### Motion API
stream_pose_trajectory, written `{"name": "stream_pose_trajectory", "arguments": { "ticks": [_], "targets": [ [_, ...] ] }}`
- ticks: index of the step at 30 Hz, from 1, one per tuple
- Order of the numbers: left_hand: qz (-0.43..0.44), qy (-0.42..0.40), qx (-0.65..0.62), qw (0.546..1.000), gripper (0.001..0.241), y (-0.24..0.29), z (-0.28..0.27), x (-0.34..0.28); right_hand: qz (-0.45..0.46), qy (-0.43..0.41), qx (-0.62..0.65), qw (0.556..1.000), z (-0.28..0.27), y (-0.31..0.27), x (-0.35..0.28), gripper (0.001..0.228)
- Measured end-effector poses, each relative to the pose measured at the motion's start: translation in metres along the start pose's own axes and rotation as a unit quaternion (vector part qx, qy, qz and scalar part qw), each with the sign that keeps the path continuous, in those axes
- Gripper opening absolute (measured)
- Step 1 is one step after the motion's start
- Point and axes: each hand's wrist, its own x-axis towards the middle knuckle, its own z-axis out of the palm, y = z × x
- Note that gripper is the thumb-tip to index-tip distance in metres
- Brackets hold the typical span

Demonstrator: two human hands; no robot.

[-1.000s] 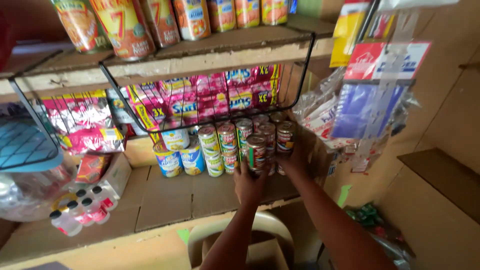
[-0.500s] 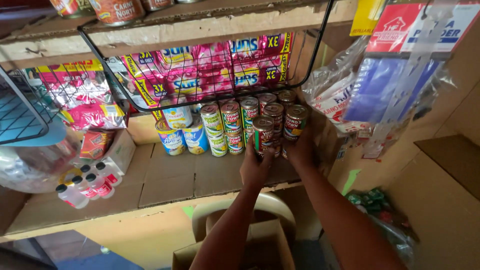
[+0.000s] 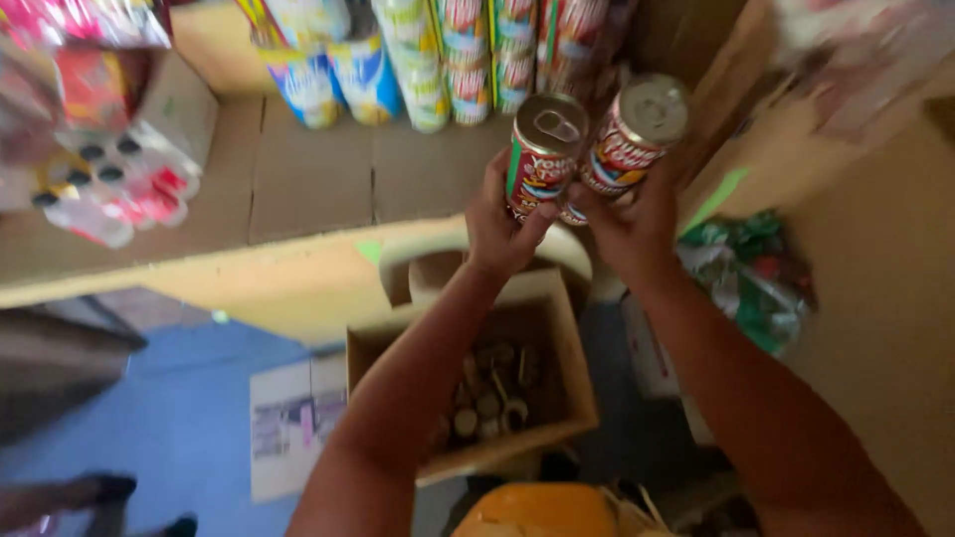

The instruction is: The recorder is taking canned goods out of a cardboard box and organizing them onto a shelf in a small grocery store setting.

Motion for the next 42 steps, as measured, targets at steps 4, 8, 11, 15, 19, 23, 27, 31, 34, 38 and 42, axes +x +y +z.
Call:
{"name": "stream_pose_trajectory", "arguments": {
  "ticks": [4, 8, 11, 15, 19, 23, 27, 31, 34, 38, 42],
  "targets": [
    [0.068, -0.067, 0.013, 0.995, 0.078, -0.004, -0.051, -0.062, 0.072, -0.085, -0.018, 0.994, 0.002, -0.022, -0.056, 0.071],
    [-0.001, -0.108, -0.002, 0.994, 0.083, -0.016, -0.101, -0.135, 0.124, -0.205, 0.006, 0.971, 0.024, -0.008, -0.124, 0.061],
    [-0.126, -0.086, -0.053, 0.987, 0.080, -0.046, -0.129, -0.189, 0.134, -0.245, -0.056, 0.959, 0.052, 0.026, -0.178, 0.065],
    [-0.309, -0.091, 0.097, 0.942, 0.079, -0.085, -0.145, -0.232, 0.159, -0.279, -0.016, 0.947, 0.087, 0.081, -0.243, 0.072],
    [-0.558, -0.156, 0.238, 0.780, 0.069, -0.133, -0.141, -0.253, 0.231, -0.369, -0.145, 0.889, 0.107, 0.136, -0.292, 0.083],
    [-0.538, -0.291, 0.412, 0.675, 0.074, -0.212, -0.147, -0.292, 0.333, -0.472, -0.341, 0.742, 0.122, 0.178, -0.318, 0.070],
    [-0.710, -0.313, 0.281, 0.565, 0.084, -0.217, -0.141, -0.308, 0.367, -0.506, -0.389, 0.677, 0.119, 0.176, -0.325, 0.070],
    [-0.612, -0.342, 0.363, 0.614, 0.083, -0.230, -0.146, -0.324, 0.340, -0.543, -0.414, 0.647, 0.121, 0.189, -0.340, 0.066],
    [-0.613, -0.362, 0.361, 0.603, 0.079, -0.216, -0.149, -0.315, 0.328, -0.557, -0.407, 0.646, 0.120, 0.194, -0.355, 0.063],
    [-0.541, -0.396, 0.398, 0.626, 0.055, -0.269, -0.153, -0.374, 0.284, -0.566, -0.375, 0.677, 0.117, 0.201, -0.367, 0.057],
    [-0.445, -0.381, 0.461, 0.667, 0.030, -0.266, -0.135, -0.359, 0.284, -0.498, -0.276, 0.772, 0.116, 0.204, -0.371, 0.036]
  ]
}}
